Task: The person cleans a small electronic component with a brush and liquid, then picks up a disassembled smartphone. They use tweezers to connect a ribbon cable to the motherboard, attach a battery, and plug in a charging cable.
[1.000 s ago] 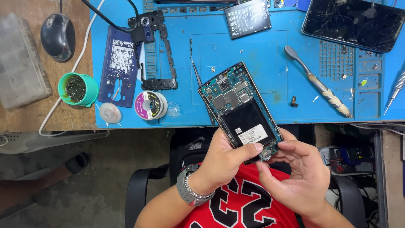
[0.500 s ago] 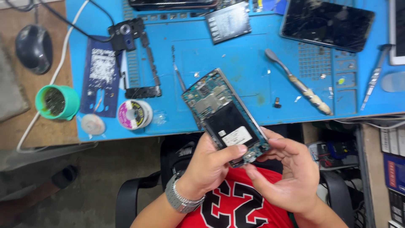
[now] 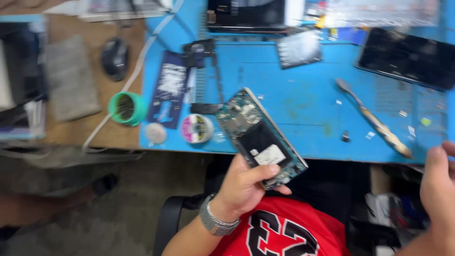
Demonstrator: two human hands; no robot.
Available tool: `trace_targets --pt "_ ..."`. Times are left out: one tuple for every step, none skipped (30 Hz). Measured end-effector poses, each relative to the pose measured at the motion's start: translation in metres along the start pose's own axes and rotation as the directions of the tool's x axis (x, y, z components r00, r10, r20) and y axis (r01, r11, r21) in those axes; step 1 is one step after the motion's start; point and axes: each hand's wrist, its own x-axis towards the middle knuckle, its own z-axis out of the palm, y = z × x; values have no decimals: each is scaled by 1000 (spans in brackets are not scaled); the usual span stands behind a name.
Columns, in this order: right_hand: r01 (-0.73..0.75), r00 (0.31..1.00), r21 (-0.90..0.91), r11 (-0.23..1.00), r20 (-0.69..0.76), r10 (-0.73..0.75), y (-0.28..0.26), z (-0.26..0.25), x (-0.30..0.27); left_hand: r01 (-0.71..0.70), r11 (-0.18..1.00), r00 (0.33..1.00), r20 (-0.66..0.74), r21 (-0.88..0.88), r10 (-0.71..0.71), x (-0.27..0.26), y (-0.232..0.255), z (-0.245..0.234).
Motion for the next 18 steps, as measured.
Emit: trace_targets --pt "28 1000 24 999 11 -28 -22 5 -6 -36 999 999 -12 3 36 -5 3 -2" --pt "-42 998 112 993 45 38 -42 9 -13 -18 1000 1000 19 19 18 -9 6 -4" --pt "-122 991 188 975 84 108 -60 7 -23 13 999 998 56 33 -14 -12 6 -4" --pt "-105 992 200 974 91 88 -91 3 -21 -10 999 999 50 33 9 -17 7 -8" --pt "-58 990 192 980 141 30 -122 -4 -22 11 999 998 68 39 -14 -22 7 -11" --pt "-10 981 187 982 191 -26 -152 -12 -24 32 998 996 85 45 -36 -27 7 -14" --pt "0 982 189 982 188 -36 -167 -11 -21 23 999 996 89 44 -27 -33 8 -15" --pt "155 969 127 980 174 -176 -182 -9 -19 19 998 995 97 58 -24 -39 9 -17" --pt "304 935 59 951 170 -310 -197 -9 -17 18 997 994 106 71 -25 -45 9 -18" --pt "311 934 57 949 166 -317 -204 -4 -15 11 998 994 112 68 -19 -51 12 -20" --pt "350 911 91 932 199 -362 -211 0 -14 14 994 995 93 105 -23 -57 13 -22" --pt "387 884 127 913 230 -406 -219 5 -13 17 990 997 73 142 -27 -63 14 -24" --pt "394 882 121 911 230 -412 -224 8 -14 13 991 997 77 134 -23 -68 16 -27" --pt "401 867 161 902 251 -430 -229 12 -16 32 990 997 60 134 -40 -73 19 -31" --pt "411 848 204 888 272 -455 -235 16 -16 46 990 998 41 132 -52 -77 20 -34" --pt "423 842 200 884 274 -465 -243 23 -14 37 992 998 44 122 -43 -79 24 -36" --pt "418 834 181 890 312 -455 -249 29 -13 12 988 999 47 154 -20 -82 26 -39" --pt "415 825 160 896 348 -445 -254 35 -12 -12 983 999 51 185 3 -84 27 -41"
